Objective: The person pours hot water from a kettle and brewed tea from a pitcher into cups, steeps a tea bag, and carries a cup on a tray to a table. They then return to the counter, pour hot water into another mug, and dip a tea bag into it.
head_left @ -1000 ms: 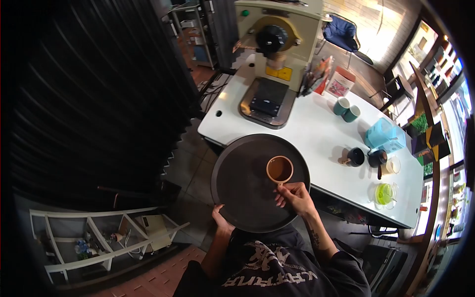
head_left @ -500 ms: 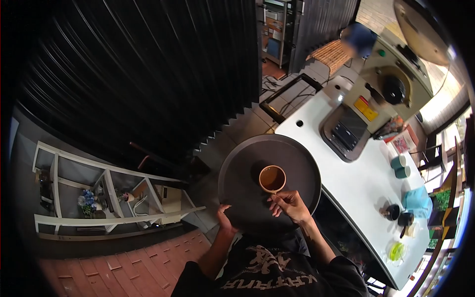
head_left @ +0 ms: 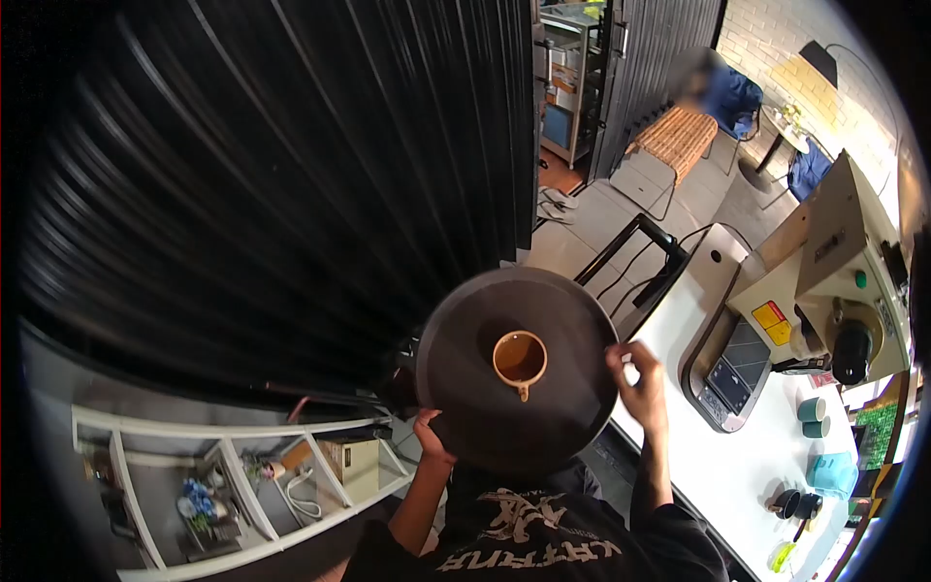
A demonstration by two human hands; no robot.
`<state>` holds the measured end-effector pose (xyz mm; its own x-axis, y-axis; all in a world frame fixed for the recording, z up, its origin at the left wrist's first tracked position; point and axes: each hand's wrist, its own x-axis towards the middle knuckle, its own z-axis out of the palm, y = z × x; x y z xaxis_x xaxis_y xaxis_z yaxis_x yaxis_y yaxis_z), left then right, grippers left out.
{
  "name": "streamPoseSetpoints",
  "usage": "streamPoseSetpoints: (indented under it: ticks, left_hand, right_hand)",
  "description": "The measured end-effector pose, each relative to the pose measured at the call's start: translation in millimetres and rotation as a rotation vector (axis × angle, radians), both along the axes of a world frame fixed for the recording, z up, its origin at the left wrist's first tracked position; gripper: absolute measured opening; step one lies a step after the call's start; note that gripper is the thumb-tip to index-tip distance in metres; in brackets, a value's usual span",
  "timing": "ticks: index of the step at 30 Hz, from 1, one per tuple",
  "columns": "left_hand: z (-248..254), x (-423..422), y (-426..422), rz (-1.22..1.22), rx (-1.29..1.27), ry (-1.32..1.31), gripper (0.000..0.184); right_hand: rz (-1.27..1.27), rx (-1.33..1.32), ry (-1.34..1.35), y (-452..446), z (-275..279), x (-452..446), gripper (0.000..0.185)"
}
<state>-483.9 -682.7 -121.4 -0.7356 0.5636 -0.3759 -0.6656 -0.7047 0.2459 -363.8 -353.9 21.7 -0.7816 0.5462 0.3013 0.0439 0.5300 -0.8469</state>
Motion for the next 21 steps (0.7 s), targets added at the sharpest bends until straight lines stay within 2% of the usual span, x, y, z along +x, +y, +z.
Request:
streamPoseSetpoints:
  ticks: [3,4,5,6,7,9,10,13,14,15,18,21]
  left_hand:
    - [-3,-60,24,-0.035,0.000,0.029,0.042]
    - [-1,-81,36,-0.055,0.011,0.036,0.042]
    - [2,-99,47,-0.044,-0.124,0.084,0.044]
    - [4,-116,57,-0.037,-0.259,0.132,0.046]
    - [5,-134,66,-0.069,-0.256,0.135,0.046]
    - [7,-172,87,-0.179,-0.076,0.071,0.049]
    - [15,-189,102,-0.187,-0.162,0.057,0.052]
    - [19,-248,142,-0.301,-0.242,0.104,0.052]
    - [17,-271,155,-0.372,-0.174,0.079,0.052]
    - [15,-290,168,-0.422,-0.180,0.085,0.052]
    - [24,-347,221,-0.481,-0.343,0.169,0.048]
    - [20,-410,272,-0.738,-0.203,0.125,0.046]
  right_hand:
    - [-0.215,0.220,-0.098,42,-6,-44,0.021]
    - [-0.227,0.149,-0.104,56,-26,-59,0.025]
    - [-0.244,0.075,-0.113,65,-30,-74,0.029]
    - [-0.215,-0.098,-0.173,70,-33,-83,0.035]
    - [-0.161,-0.302,-0.167,82,-55,-93,0.042]
    - [-0.171,-0.404,-0.181,87,-47,-115,0.054]
    - [-0.267,-0.450,-0.202,87,-51,-125,0.064]
    - [-0.440,-0.595,-0.196,102,-67,-150,0.071]
    - [-0.575,-0.518,-0.148,101,-72,-161,0.057]
    - [-0.623,-0.530,-0.134,104,-76,-167,0.057]
    - [-0.599,-0.436,0.050,121,-86,-189,0.029]
    - [-0.752,-0.502,0.128,124,-77,-220,0.029]
